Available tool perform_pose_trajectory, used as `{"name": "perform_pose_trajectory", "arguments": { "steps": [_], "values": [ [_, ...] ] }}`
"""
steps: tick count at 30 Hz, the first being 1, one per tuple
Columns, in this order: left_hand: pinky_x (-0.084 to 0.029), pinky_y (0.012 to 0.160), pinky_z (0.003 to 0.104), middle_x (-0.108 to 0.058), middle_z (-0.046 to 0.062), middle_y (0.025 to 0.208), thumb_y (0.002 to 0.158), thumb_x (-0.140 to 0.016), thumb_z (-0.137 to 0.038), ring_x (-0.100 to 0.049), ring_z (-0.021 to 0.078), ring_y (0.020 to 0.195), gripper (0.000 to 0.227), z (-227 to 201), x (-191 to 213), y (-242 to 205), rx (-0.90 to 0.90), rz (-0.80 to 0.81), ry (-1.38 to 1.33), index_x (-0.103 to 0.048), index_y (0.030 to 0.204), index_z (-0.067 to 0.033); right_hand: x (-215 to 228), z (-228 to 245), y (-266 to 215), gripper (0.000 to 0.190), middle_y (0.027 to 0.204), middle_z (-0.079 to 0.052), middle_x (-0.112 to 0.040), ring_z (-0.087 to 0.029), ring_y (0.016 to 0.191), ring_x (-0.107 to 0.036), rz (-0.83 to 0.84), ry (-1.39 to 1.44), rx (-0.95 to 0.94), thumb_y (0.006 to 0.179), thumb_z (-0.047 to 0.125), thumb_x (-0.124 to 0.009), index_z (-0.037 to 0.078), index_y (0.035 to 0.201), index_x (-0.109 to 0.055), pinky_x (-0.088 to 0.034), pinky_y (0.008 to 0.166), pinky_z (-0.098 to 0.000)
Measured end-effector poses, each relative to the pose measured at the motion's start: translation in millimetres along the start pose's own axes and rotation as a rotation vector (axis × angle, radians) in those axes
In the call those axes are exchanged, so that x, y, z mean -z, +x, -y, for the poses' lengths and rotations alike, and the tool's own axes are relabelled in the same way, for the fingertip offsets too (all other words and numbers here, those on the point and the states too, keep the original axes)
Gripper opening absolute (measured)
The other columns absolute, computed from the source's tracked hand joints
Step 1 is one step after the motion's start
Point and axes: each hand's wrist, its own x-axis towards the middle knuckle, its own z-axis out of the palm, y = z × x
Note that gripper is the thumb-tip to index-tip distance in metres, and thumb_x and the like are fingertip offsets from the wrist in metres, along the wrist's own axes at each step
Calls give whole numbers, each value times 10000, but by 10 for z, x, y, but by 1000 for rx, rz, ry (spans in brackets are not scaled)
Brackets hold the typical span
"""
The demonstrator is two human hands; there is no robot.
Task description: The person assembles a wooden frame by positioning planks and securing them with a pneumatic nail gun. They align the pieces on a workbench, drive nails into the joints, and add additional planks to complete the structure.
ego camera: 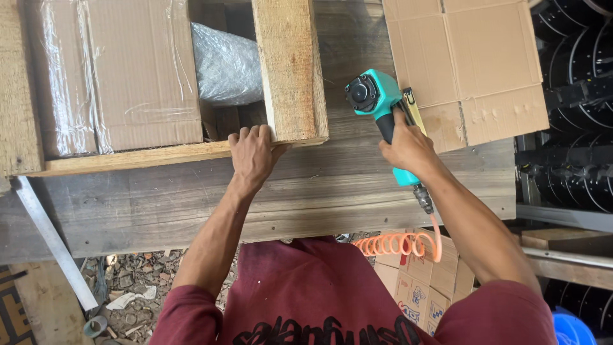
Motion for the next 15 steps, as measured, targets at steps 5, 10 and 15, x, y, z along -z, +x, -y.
{"name": "perform_pose_trajectory", "arguments": {
  "steps": [5, 10, 15],
  "values": [
    [-458, 847, 455, -641, 24, 870, 777, -790, -629, -640, 241, 894, 539, -215, -186, 159, 63, -27, 7, -620, 962, -153, -141, -187, 474, 754, 1186, -306, -683, -466, 1121, -690, -22, -120, 8, 920, 305, -595, 102, 1566, -261, -513, 929, -613],
    [-470, 831, 460, -659, 45, 890, 808, -786, -598, -653, 254, 912, 527, -681, -193, 564, 124, -22, -21, -621, 978, -127, -227, -338, 787, 768, 1311, -345, -624, -486, 1225, -635, -21, -166, -19, 974, 198, -590, 58, 1610, -183, -497, 986, -629],
    [-472, 805, 460, -627, 49, 876, 805, -758, -612, -639, 265, 908, 542, -928, -379, 931, 195, -78, -48, -583, 969, -126, -389, -311, 883, 862, 1255, -365, -618, -479, 1185, -662, 50, -166, 11, 986, 253, -618, 5, 1624, -93, -530, 965, -576]
  ]
}}
